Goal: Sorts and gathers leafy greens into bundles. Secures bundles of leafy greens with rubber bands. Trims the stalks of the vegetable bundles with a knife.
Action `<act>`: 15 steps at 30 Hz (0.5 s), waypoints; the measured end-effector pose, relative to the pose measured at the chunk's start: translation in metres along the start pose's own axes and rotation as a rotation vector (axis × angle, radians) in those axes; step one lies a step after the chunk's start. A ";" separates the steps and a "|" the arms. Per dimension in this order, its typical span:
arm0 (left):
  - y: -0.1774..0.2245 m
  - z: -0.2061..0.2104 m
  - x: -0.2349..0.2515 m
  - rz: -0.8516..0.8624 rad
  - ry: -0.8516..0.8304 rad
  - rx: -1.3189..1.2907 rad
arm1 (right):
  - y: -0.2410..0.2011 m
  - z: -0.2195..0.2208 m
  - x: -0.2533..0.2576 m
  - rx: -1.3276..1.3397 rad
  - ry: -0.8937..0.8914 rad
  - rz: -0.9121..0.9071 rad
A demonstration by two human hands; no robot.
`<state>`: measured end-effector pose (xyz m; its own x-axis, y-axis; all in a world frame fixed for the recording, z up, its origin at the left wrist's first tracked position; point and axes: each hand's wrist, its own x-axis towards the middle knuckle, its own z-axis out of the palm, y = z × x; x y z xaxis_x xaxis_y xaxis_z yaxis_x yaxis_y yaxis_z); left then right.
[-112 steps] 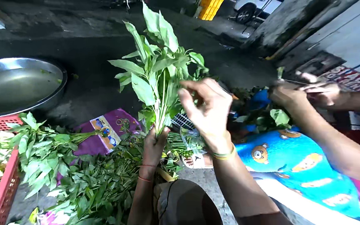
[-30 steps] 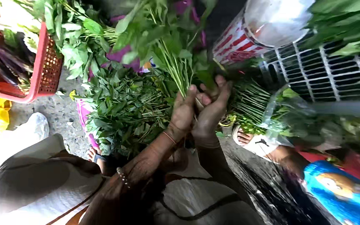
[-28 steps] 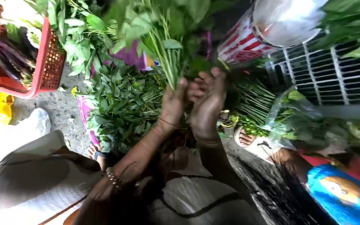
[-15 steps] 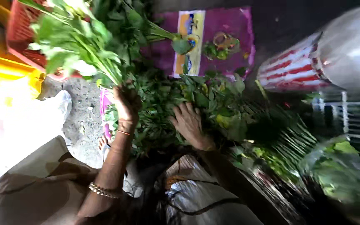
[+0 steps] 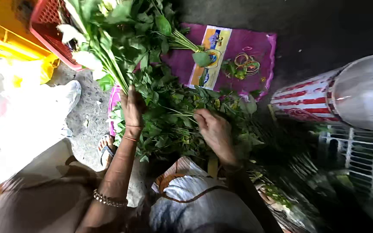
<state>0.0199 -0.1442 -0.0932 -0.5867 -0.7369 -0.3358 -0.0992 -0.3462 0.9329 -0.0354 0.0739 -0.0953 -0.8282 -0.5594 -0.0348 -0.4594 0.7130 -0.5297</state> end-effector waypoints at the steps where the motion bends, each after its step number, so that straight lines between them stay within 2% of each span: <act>1: 0.006 0.002 0.003 0.039 -0.001 -0.040 | 0.029 0.012 -0.010 0.162 0.041 0.035; 4: 0.019 0.009 0.000 0.084 -0.017 -0.070 | 0.057 -0.025 -0.031 0.403 0.021 0.146; 7: 0.031 0.017 -0.013 0.055 -0.127 0.007 | 0.071 -0.065 -0.057 0.535 0.225 0.153; 10: 0.034 0.018 -0.011 0.068 -0.248 -0.002 | 0.068 -0.088 -0.077 0.763 0.348 0.328; 12: 0.032 0.024 -0.009 0.070 -0.301 -0.009 | 0.061 -0.078 -0.078 0.854 0.307 0.497; 15: 0.022 0.035 -0.011 0.024 -0.347 -0.030 | 0.068 -0.026 -0.072 0.645 0.110 0.658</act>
<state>-0.0044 -0.1238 -0.0643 -0.8272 -0.5058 -0.2447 -0.0614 -0.3516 0.9341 -0.0150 0.1736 -0.1065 -0.8999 -0.0588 -0.4321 0.3537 0.4810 -0.8022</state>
